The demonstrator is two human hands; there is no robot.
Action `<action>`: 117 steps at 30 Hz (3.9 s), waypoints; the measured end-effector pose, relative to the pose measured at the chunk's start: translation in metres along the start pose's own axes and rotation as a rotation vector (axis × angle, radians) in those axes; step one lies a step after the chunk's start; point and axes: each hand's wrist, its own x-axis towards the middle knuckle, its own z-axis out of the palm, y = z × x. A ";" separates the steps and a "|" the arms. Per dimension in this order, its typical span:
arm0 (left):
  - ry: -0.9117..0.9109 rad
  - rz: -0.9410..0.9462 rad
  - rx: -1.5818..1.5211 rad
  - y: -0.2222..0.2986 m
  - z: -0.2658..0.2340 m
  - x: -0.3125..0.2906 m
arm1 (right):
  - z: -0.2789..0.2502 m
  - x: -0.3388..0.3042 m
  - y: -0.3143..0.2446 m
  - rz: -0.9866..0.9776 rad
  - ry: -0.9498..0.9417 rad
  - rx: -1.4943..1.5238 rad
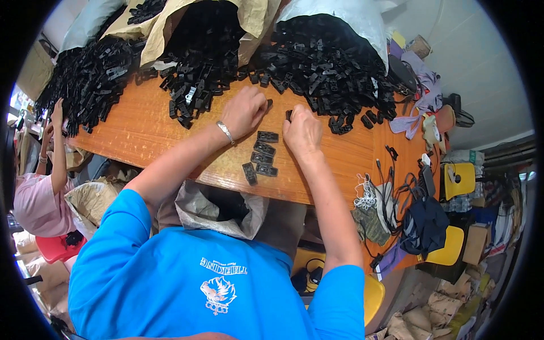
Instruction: The person assembles black plastic components by fitting plastic pieces together by hand and placing the assembled parts on the table.
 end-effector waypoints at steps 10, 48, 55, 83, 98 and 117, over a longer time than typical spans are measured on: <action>-0.040 0.100 -0.105 0.004 -0.007 -0.010 | -0.014 -0.009 0.006 -0.053 0.022 0.122; -0.130 -0.222 -0.089 -0.001 -0.005 -0.012 | 0.016 0.005 0.015 0.110 0.128 0.328; -0.131 -0.228 -0.085 -0.005 -0.006 -0.014 | -0.001 -0.005 -0.005 0.204 -0.087 0.128; -0.152 -0.256 -0.092 -0.006 -0.004 -0.014 | 0.010 0.010 -0.024 -0.262 0.115 0.233; -0.177 -0.204 -0.168 -0.019 -0.003 -0.010 | 0.021 0.008 -0.012 -0.338 0.144 0.223; -0.164 -0.259 -0.008 0.007 -0.008 -0.019 | 0.018 -0.010 -0.005 -0.351 0.120 0.273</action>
